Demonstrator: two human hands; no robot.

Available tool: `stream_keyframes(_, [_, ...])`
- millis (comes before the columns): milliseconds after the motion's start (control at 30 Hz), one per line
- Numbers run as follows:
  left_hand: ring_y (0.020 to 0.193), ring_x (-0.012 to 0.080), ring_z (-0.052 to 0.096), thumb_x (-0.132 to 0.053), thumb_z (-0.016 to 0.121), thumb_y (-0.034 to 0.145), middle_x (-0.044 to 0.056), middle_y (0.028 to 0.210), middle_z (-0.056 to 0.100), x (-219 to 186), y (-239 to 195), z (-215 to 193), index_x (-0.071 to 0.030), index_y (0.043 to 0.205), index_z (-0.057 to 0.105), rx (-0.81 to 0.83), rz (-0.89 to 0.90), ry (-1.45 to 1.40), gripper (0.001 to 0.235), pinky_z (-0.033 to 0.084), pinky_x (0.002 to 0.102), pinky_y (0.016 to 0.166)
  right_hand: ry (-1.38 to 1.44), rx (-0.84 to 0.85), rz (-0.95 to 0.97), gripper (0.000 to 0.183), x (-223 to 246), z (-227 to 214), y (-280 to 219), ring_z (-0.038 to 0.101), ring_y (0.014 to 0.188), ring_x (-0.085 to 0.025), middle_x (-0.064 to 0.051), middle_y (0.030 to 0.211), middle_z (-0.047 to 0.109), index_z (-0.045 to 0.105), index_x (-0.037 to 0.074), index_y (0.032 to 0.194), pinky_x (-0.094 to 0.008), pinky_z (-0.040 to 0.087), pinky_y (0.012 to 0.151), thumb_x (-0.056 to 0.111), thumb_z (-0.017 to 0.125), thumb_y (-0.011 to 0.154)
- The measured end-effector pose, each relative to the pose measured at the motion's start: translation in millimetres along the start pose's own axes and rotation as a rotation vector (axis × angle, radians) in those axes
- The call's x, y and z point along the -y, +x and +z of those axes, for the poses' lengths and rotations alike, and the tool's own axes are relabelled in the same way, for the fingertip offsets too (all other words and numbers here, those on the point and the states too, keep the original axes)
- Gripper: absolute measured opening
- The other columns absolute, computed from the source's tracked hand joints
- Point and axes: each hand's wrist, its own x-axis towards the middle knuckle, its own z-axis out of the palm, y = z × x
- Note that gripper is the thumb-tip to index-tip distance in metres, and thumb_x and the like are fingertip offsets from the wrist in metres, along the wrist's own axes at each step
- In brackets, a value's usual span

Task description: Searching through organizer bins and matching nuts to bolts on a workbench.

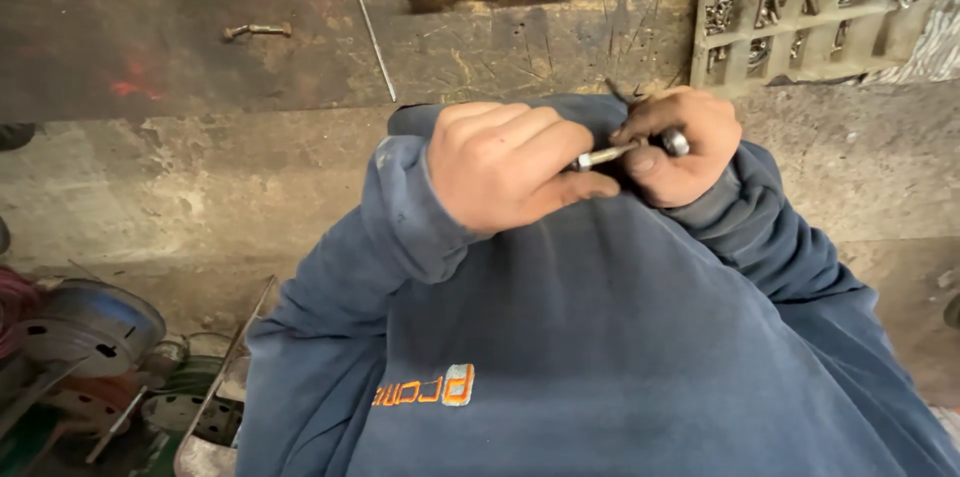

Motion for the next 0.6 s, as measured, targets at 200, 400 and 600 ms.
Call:
stream_keyframes(200, [0.069,0.0257,0.061,-0.034,0.084,0.090,0.006,0.077,0.056,7,-10,-5,-0.008,0.090,0.060,0.208,-0.051,0.008,0.035,0.046,0.039,0.060,-0.304,0.135,-0.396,0.029,8,-2,16,0.067,0.067,-0.026,-0.014,0.087,0.072,0.063,-0.001,0.100,-0.036,0.052,0.063,0.026,0.071,0.104])
stream_keyframes(400, [0.074,0.0231,0.061,-0.026,0.083,0.090,0.005,0.084,0.057,6,-8,-7,-0.007,0.100,0.064,0.221,-0.006,0.080,0.029,0.048,0.038,0.062,-0.351,0.152,-0.385,0.025,10,5,15,0.059,0.057,-0.024,-0.008,0.074,0.067,0.062,0.004,0.090,-0.038,0.044,0.055,0.026,0.072,0.098])
stream_keyframes(600, [0.075,0.0235,0.060,-0.026,0.083,0.089,0.005,0.086,0.059,8,-6,-8,-0.007,0.102,0.065,0.223,0.002,0.127,0.030,0.048,0.037,0.063,-0.293,0.074,-0.258,0.026,18,14,12,0.064,0.064,-0.023,-0.007,0.078,0.068,0.063,0.005,0.088,-0.032,0.048,0.056,0.024,0.068,0.106])
